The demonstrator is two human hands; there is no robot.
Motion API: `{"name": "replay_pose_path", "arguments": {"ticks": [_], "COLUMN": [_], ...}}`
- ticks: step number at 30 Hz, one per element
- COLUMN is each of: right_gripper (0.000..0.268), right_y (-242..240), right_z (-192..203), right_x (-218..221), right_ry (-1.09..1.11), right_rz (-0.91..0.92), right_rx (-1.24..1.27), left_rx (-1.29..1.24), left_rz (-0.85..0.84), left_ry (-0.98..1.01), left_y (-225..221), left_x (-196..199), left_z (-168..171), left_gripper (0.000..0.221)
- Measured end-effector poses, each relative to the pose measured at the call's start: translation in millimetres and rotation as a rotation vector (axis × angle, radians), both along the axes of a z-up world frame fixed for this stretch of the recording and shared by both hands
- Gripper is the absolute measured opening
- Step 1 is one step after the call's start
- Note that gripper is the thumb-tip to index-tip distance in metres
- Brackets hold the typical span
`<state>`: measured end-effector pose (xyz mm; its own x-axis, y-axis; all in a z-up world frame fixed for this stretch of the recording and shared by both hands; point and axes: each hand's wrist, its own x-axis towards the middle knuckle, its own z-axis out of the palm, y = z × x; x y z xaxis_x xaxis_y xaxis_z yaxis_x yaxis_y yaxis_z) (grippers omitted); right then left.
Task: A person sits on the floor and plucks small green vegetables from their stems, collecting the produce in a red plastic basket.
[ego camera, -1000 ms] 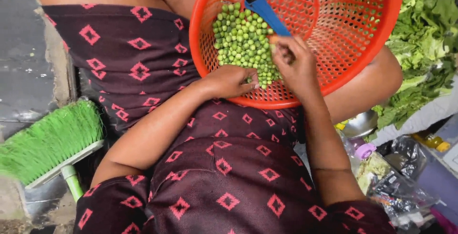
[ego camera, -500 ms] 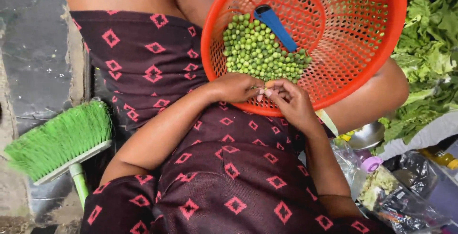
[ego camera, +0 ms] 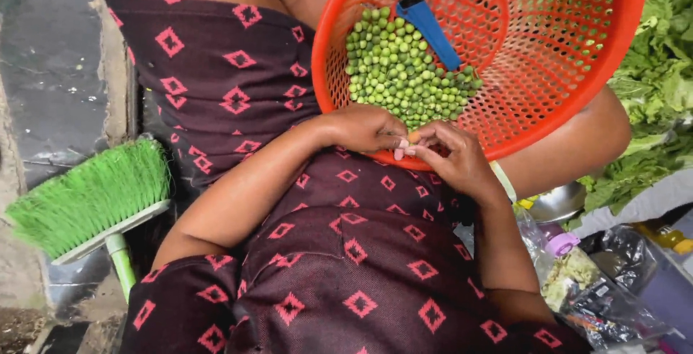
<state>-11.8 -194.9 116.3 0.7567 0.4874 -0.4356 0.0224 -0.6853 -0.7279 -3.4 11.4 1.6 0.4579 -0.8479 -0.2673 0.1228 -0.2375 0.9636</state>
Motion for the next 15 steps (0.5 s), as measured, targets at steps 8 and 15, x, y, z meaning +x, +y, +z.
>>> {"name": "replay_pose_path", "arguments": {"ticks": [8,15], "right_gripper": [0.016,0.019], "right_y": [-39.7,21.3], "right_z": [-2.8,-24.7], "right_x": [-2.2,36.3], "right_ry": [0.391,-0.296], "right_rz": [-0.168,0.025], "right_rx": [0.280,-0.108], "left_rx": [-0.072,-0.087], "left_rz": [-0.106,0.003], "left_ry": [0.037,0.073], "left_y": [-5.4,-4.3], "left_x": [-6.0,0.3], "left_z": [-11.1,1.6], "left_gripper": [0.029,0.026]}}
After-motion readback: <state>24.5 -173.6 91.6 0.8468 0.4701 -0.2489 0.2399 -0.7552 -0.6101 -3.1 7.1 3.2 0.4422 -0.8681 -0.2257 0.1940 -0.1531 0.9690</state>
